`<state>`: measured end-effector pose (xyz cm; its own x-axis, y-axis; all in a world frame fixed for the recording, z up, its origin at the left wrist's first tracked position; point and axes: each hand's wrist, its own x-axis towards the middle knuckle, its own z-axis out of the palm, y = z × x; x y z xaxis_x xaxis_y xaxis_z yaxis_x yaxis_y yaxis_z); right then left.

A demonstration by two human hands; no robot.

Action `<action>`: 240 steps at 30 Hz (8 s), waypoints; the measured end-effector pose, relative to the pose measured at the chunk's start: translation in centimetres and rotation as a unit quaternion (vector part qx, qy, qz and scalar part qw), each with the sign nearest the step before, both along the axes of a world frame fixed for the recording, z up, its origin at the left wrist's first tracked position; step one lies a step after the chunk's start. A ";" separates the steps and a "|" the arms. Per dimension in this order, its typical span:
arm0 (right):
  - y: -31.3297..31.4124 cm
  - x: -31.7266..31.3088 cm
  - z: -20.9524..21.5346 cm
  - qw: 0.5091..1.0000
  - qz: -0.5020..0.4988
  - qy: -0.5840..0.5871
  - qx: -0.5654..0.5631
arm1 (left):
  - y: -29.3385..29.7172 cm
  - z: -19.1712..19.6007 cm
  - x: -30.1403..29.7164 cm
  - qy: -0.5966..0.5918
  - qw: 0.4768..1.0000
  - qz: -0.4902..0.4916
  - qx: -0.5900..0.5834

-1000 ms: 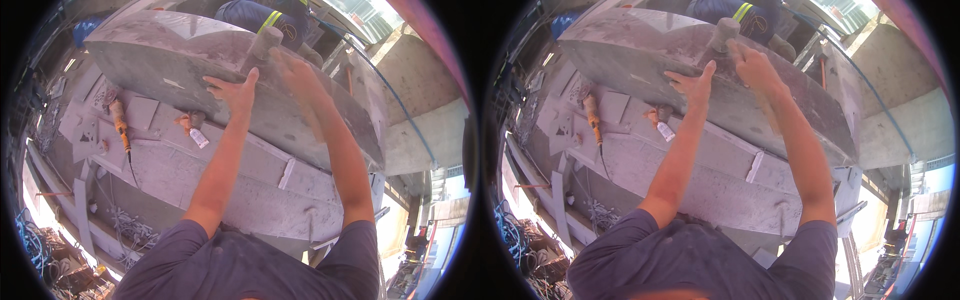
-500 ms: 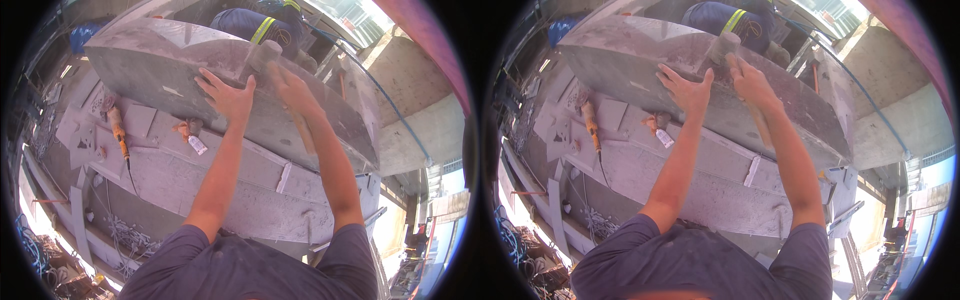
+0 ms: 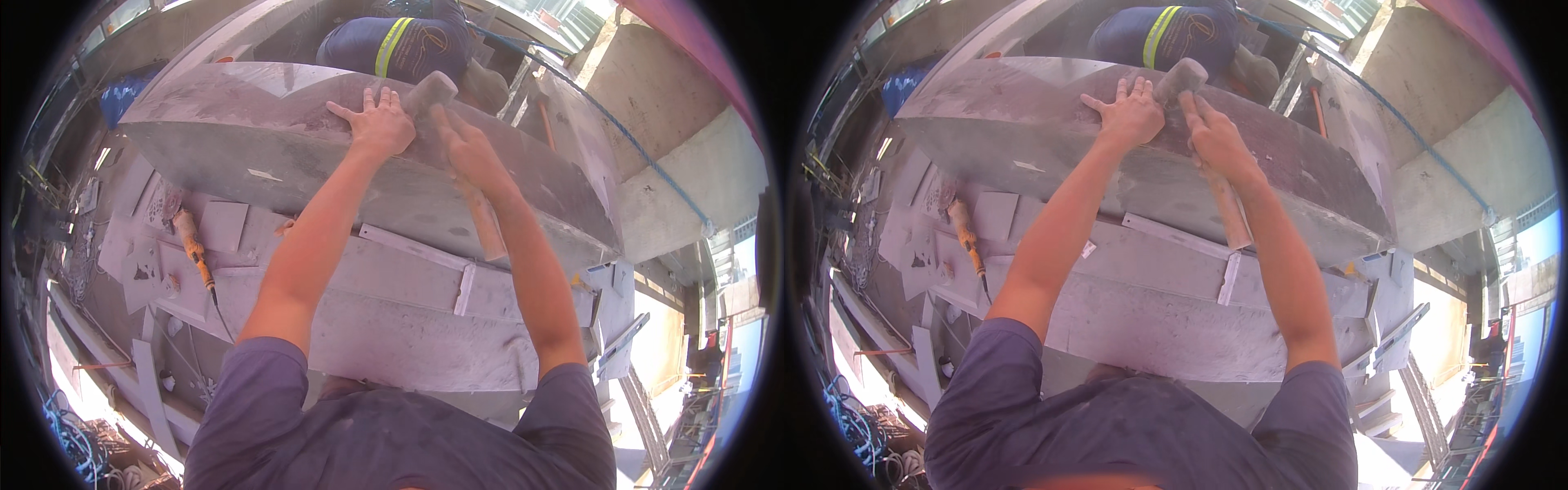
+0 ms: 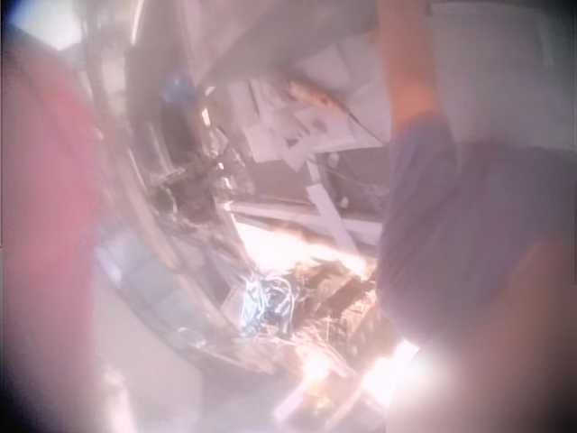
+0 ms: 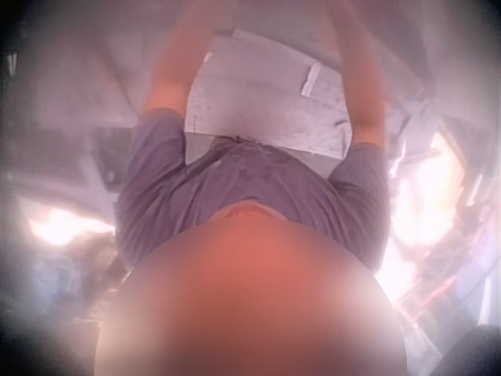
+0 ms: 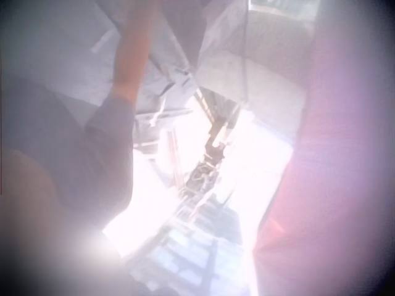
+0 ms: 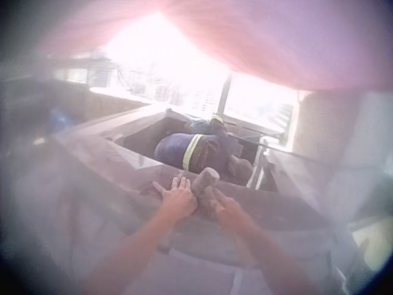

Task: The person uses a rubber mallet to repeatedly strike a large metal sheet on a workbench. They then use a spirit level to check alignment, remove a small piece of debris, and open a small bag of fasteners.

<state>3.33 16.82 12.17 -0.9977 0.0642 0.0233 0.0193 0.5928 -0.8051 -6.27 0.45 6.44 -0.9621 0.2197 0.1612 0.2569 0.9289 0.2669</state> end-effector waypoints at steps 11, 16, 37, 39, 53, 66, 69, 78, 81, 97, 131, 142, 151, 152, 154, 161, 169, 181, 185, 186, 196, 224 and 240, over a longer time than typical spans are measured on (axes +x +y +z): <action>6.7 -2.7 -2.9 0.943 0.018 0.197 0.268 | 2.5 -0.4 -0.4 0.007 0.998 0.040 -0.038; 1.9 -1.2 2.9 0.975 0.014 0.097 0.200 | 0.2 -0.9 -0.5 0.005 0.998 0.051 -0.032; 14.4 10.1 -1.6 0.943 -0.168 0.037 0.285 | 2.9 -1.1 -1.2 -0.004 0.994 0.041 -0.099; 17.1 12.0 -2.2 0.935 -0.224 0.007 0.274 | 2.3 -1.6 -1.8 -0.005 0.995 0.038 -0.094; 25.8 13.2 -4.1 0.957 -0.123 0.132 0.226 | -11.9 -14.8 27.9 0.103 0.923 -0.013 0.371; 28.2 14.3 -3.5 0.969 -0.055 0.082 0.226 | -9.4 -5.4 31.5 0.080 0.970 0.055 0.223; 26.9 13.5 -2.8 0.976 -0.039 0.045 0.208 | -21.6 -2.7 29.0 0.055 0.947 0.100 0.301; 23.3 16.5 -0.1 0.977 -0.085 0.013 0.194 | -21.4 -4.7 21.5 0.095 0.975 0.089 0.181; 21.8 16.3 0.9 0.970 -0.106 -0.011 0.217 | -19.6 -4.0 10.4 0.189 0.965 -0.008 0.181; 13.2 9.1 6.2 0.879 -0.350 -0.218 0.237 | -12.6 -2.4 -21.5 -0.059 0.972 -0.226 -0.026; 23.6 13.4 2.6 0.889 -0.267 -0.309 -0.206 | 24.9 -0.3 -4.6 -0.028 0.995 -0.076 0.056; 24.1 5.7 4.7 0.829 -0.312 -0.377 -0.270 | 23.1 -0.3 -7.3 -0.015 1.000 0.014 0.004; 23.1 3.0 4.1 0.829 -0.327 -0.335 -0.306 | 23.4 0.0 -8.3 -0.034 0.999 0.014 -0.010; 23.1 2.7 4.7 0.816 -0.342 -0.326 -0.334 | 23.4 0.0 -8.4 -0.040 0.999 0.014 -0.012; 22.5 2.8 3.0 0.934 -0.256 -0.205 -0.142 | 23.4 0.2 -8.6 -0.042 0.999 0.014 -0.025; 22.1 3.2 2.8 0.897 -0.279 -0.210 -0.271 | 23.1 0.3 -8.6 -0.058 0.998 0.022 -0.020; 22.4 0.3 2.9 0.858 -0.269 -0.385 -0.209 | 23.2 0.6 -8.1 -0.063 0.998 0.022 0.002; 23.2 -0.7 4.1 0.794 -0.291 -0.437 -0.305 | 11.1 1.7 -5.0 -0.012 0.973 0.231 -0.007; 22.5 -1.4 5.4 0.857 -0.270 -0.396 -0.189 | 9.0 1.0 -5.3 -0.020 0.966 0.254 0.042; 21.7 -1.4 5.7 0.872 -0.257 -0.375 -0.182 | 8.7 1.1 -5.2 -0.025 0.968 0.248 0.026; 20.2 -2.9 2.2 0.908 -0.101 -0.384 -0.132 | 9.1 1.7 -5.8 -0.055 0.968 0.245 0.004; 17.5 -0.7 6.6 0.862 -0.226 -0.384 -0.241 | 8.8 -0.4 -6.4 -0.152 0.962 0.212 -0.082; 15.4 -3.2 6.0 0.822 -0.339 -0.379 -0.257 | 15.5 10.0 -13.7 -0.491 0.817 0.299 -0.050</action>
<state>0.16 32.26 18.13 -0.4441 0.4194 -0.7918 0.8159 -0.1758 -0.5508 -19.97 16.00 16.45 -0.5567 -0.3726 -0.7425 -0.5437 0.8392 -0.0136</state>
